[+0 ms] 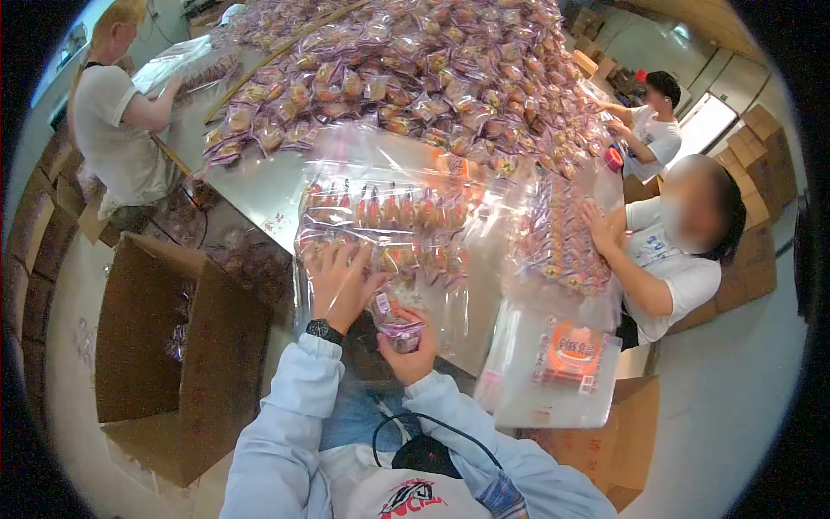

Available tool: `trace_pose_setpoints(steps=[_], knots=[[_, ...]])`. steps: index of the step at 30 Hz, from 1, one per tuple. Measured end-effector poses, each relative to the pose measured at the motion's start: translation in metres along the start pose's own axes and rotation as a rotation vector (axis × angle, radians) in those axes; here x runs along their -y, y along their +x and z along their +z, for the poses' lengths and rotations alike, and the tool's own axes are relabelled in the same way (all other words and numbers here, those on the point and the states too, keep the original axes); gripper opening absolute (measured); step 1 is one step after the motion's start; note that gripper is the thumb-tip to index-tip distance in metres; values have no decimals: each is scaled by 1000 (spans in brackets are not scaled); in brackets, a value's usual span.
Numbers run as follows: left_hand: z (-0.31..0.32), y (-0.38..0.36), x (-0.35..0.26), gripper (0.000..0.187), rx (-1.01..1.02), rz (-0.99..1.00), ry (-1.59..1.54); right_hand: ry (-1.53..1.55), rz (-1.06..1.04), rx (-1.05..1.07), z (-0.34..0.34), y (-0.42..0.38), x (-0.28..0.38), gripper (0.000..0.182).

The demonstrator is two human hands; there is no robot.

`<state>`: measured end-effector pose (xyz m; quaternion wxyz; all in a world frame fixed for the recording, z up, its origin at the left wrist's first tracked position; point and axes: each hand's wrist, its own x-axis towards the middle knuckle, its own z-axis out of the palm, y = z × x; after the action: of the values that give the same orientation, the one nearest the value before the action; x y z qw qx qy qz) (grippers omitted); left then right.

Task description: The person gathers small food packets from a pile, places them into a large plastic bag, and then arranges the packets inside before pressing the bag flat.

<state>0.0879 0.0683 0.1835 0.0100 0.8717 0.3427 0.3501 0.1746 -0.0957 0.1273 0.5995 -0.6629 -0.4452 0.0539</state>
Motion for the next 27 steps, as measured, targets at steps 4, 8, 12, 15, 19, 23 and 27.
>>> trace_pose_setpoints(steps=[4,8,12,15,19,23,27], knots=[[-7,6,-6,61,-7,-62,7,234,88,-19,0,-1,8,61],[-12,13,-15,71,31,-118,71,-142,-244,168,-27,6,16,62],[-19,20,-28,66,158,-262,-38,-272,-214,211,-20,-3,2,60],[-10,17,-26,54,98,-223,-1,-246,-147,155,-10,12,2,57],[-15,10,-12,43,151,-125,-28,-162,-291,62,-5,33,0,54],[-9,-2,2,39,85,-155,-181,-28,-184,-27,8,32,-17,54],[-5,-7,6,42,83,-124,-156,-133,-297,26,12,55,-10,55]])
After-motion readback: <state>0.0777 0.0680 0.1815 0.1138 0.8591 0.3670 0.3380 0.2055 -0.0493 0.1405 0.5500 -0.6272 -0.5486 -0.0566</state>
